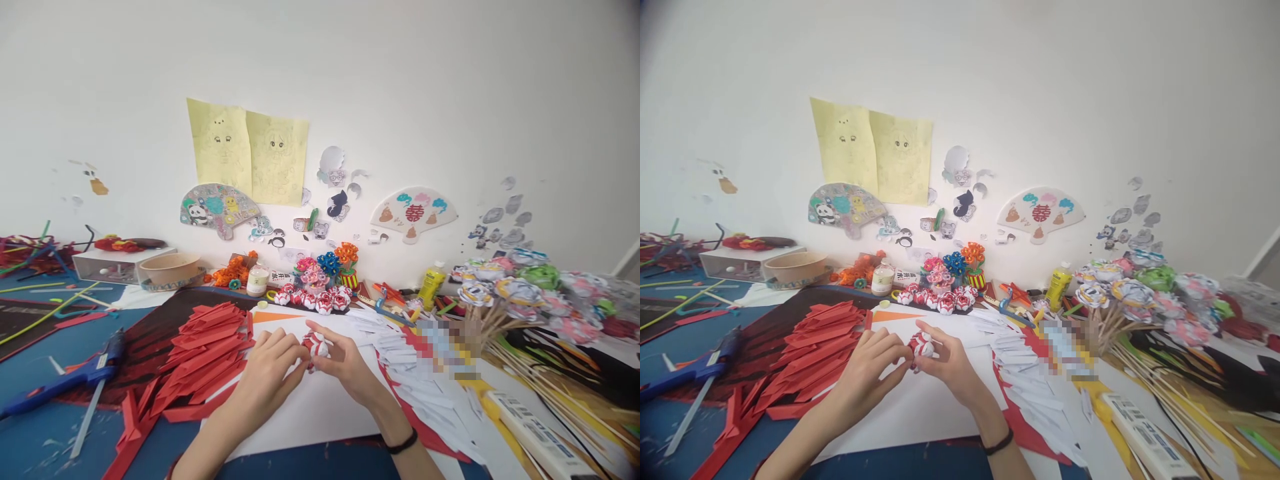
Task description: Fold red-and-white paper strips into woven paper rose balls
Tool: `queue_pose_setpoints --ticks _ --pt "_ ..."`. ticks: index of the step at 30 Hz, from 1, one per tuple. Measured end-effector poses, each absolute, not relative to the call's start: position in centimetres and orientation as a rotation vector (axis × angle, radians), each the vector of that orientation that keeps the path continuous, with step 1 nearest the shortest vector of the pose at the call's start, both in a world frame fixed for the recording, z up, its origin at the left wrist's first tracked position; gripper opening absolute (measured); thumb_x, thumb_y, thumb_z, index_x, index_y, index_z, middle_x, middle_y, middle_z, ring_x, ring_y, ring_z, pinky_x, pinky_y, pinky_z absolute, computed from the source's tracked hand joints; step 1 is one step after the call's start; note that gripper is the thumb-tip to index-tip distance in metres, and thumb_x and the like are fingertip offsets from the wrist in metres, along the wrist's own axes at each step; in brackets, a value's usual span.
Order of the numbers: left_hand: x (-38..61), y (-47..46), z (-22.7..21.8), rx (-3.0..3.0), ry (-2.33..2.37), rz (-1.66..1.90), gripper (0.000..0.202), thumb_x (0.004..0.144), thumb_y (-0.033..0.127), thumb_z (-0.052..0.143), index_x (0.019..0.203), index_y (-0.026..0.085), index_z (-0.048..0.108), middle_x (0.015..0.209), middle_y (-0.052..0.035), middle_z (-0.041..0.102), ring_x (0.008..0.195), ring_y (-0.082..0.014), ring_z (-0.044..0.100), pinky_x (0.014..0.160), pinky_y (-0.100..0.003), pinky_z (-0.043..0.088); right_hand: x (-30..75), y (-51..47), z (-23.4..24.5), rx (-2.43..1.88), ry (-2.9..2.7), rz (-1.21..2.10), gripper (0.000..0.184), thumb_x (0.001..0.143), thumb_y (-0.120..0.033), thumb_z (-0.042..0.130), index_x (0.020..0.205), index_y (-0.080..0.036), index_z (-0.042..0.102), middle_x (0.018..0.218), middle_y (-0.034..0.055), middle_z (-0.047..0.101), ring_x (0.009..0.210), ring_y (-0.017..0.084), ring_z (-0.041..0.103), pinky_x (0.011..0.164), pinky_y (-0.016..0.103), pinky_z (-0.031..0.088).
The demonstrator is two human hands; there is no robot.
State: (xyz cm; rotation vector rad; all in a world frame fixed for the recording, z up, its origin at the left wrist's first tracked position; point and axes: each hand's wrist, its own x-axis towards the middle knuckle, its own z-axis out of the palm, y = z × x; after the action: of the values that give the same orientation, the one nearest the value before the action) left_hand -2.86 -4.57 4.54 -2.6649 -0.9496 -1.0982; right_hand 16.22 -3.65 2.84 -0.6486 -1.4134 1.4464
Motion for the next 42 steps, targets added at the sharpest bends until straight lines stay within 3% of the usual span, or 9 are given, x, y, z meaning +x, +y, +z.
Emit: queue_pose_setpoints --ticks 7,13,23,32,42 --pt "-2.73 -4.50 4.47 -2.671 -1.011 -1.061 0.014 0.093 0.017 0.046 0.085 0.019 0.057 0.081 -0.0021 0.059 0.076 -0.0178 0.045 0.066 -0.031 0.028 16.04 -3.59 2.73 -0.650 -1.412 1.482 0.068 0.076 -0.028 0.077 0.137 -0.019 0.049 0.085 0.0027 0.067 0.078 0.017 0.060 0.076 0.035 0.050" --pt "-3.06 -4.55 5.10 -2.724 -1.022 -1.069 0.018 0.097 0.024 0.045 0.087 0.021 0.060 0.082 -0.0013 0.061 0.076 -0.0171 0.047 0.066 -0.031 0.027 16.21 -3.61 2.60 -0.644 -1.409 1.465 0.068 0.076 -0.029 0.077 0.137 -0.020 0.049 0.093 0.0045 0.067 0.084 0.018 0.060 0.081 0.037 0.048" --pt "-2.78 -4.31 4.25 -2.713 -1.060 -1.094 0.017 0.097 0.025 0.046 0.085 0.021 0.058 0.083 -0.0006 0.062 0.077 -0.0175 0.046 0.068 -0.032 0.026 16.25 -3.70 2.84 -0.618 -1.410 1.498 0.066 0.077 -0.027 0.076 0.137 -0.019 0.049 0.080 0.0002 0.064 0.074 0.015 0.059 0.080 0.035 0.047" --pt "-2.80 -4.70 4.71 -2.684 -1.079 -1.091 0.015 0.096 0.025 0.047 0.084 0.020 0.055 0.085 -0.0006 0.061 0.077 -0.0177 0.046 0.069 -0.033 0.027 16.16 -3.75 2.68 -0.510 -1.414 1.525 0.073 0.074 -0.033 0.079 0.138 -0.019 0.047 0.111 0.0098 0.063 0.094 0.021 0.058 0.083 0.039 0.049" --pt "-3.05 -5.17 5.09 -2.622 -1.044 -1.328 0.010 0.094 0.025 0.052 0.087 0.022 0.059 0.083 -0.0009 0.063 0.079 -0.0179 0.049 0.071 -0.033 0.030 16.29 -4.02 3.12 -0.517 -1.391 1.471 0.076 0.073 -0.042 0.078 0.139 -0.019 0.047 0.100 0.0090 0.067 0.092 0.024 0.059 0.083 0.040 0.046"
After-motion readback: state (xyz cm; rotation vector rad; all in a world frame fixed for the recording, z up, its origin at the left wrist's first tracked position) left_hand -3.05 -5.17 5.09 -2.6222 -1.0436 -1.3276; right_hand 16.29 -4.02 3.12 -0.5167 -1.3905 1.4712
